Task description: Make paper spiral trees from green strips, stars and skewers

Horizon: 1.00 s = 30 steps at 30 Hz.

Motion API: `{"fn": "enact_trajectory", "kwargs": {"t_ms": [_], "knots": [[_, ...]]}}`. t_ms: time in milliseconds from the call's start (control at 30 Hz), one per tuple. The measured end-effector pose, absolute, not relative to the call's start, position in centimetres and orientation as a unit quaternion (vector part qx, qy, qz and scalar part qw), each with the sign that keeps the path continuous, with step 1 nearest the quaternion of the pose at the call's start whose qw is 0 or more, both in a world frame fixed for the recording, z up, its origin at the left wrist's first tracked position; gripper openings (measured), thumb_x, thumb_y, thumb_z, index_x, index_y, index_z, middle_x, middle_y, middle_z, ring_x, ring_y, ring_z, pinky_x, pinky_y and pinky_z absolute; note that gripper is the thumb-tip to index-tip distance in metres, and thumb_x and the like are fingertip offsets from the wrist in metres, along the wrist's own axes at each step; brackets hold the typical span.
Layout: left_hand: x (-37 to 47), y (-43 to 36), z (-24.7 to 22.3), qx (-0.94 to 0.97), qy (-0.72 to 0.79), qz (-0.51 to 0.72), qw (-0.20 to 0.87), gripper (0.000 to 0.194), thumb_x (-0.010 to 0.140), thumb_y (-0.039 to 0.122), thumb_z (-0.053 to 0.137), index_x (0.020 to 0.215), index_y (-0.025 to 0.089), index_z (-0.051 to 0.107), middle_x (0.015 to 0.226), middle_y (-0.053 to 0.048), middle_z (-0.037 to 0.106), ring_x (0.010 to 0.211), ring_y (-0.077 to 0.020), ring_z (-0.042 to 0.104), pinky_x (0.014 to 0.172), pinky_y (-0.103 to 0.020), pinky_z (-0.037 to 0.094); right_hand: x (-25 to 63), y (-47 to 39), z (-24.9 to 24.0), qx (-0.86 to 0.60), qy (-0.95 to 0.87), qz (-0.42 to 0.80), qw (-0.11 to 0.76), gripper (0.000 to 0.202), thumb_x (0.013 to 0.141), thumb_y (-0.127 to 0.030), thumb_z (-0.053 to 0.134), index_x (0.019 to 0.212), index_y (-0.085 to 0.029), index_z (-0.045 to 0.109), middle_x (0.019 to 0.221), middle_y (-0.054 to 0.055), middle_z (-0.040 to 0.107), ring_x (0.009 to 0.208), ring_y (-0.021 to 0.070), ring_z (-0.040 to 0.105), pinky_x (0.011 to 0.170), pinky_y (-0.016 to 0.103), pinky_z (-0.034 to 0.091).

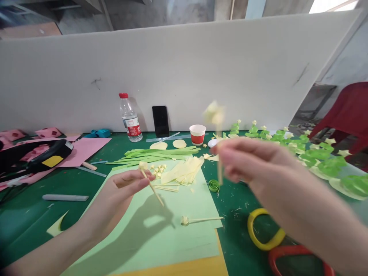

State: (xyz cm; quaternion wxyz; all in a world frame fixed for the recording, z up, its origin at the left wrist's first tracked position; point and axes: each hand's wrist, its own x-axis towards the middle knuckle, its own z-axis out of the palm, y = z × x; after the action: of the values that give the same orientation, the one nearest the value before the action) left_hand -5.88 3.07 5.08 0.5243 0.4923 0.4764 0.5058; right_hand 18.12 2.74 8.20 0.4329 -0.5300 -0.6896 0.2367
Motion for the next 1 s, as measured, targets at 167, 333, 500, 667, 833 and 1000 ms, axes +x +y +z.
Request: {"fn": "enact_trajectory", "kwargs": {"t_ms": [167,333,500,667,833,1000], "knots": [[-5.8,2.0,6.0,0.6,0.443,0.418,0.518,0.009,0.068,0.029,0.069,0.06,0.025,0.067,0.096,0.002,0.069,0.101,-0.0202,0.057,0.089,-0.031,0.038,14.8,1.9,8.0,-0.498,-0.625,0.44,0.41,0.017,0.07,-0.041,0.063,0.061,-0.027,0.064,0.056,-0.002,0.052,0.047,0.0073,0.042,0.043,0.016,0.038],[-5.7,1.3,6.2,0.585,0.419,0.407,0.563,0.009,0.07,0.03,0.068,0.062,0.025,0.066,0.1,0.002,0.069,0.115,-0.0226,0.049,0.098,-0.036,0.032,14.5,1.6,7.8,-0.47,-0.654,0.445,0.392,0.019,0.071,-0.039,0.061,0.06,-0.024,0.062,0.062,-0.002,0.055,0.055,0.009,0.048,0.049,0.015,0.042],[-5.6,1.1,6.0,0.56,0.422,0.445,0.557,0.008,0.068,0.032,0.07,0.064,0.026,0.067,0.11,0.003,0.065,0.121,-0.0222,0.042,0.097,-0.033,0.033,14.5,1.4,7.7,-0.447,-0.67,0.449,0.385,0.016,0.072,-0.037,0.062,0.063,-0.023,0.062,0.07,-0.002,0.059,0.062,0.0106,0.054,0.053,0.015,0.045],[-5.8,0.5,5.8,0.518,0.412,0.462,0.59,0.008,0.069,0.033,0.069,0.064,0.026,0.067,0.078,0.002,0.073,0.104,-0.0214,0.057,0.084,-0.031,0.045,14.2,1.5,7.6,-0.44,-0.687,0.416,0.401,0.016,0.07,-0.035,0.061,0.061,-0.022,0.061,0.066,-0.001,0.058,0.058,0.0111,0.054,0.049,0.017,0.045],[-5.9,-1.2,3.6,0.442,0.47,0.444,0.622,0.007,0.058,0.028,0.075,0.059,0.023,0.07,0.085,-0.001,0.071,0.082,-0.0205,0.062,0.074,-0.028,0.048,13.0,2.9,7.2,-0.446,-0.741,0.341,0.368,0.019,0.075,-0.034,0.055,0.063,-0.02,0.059,0.066,0.001,0.059,0.059,0.0118,0.053,0.049,0.02,0.043],[-6.1,-1.6,1.3,0.391,0.477,0.442,0.651,0.009,0.056,0.026,0.075,0.055,0.02,0.069,0.066,-0.001,0.068,0.07,-0.0186,0.062,0.07,-0.028,0.048,8.1,7.3,6.2,-0.445,-0.809,0.269,0.275,0.01,0.079,-0.021,0.055,0.073,-0.017,0.062,0.077,0.001,0.063,0.069,0.0109,0.055,0.059,0.022,0.046]]}}
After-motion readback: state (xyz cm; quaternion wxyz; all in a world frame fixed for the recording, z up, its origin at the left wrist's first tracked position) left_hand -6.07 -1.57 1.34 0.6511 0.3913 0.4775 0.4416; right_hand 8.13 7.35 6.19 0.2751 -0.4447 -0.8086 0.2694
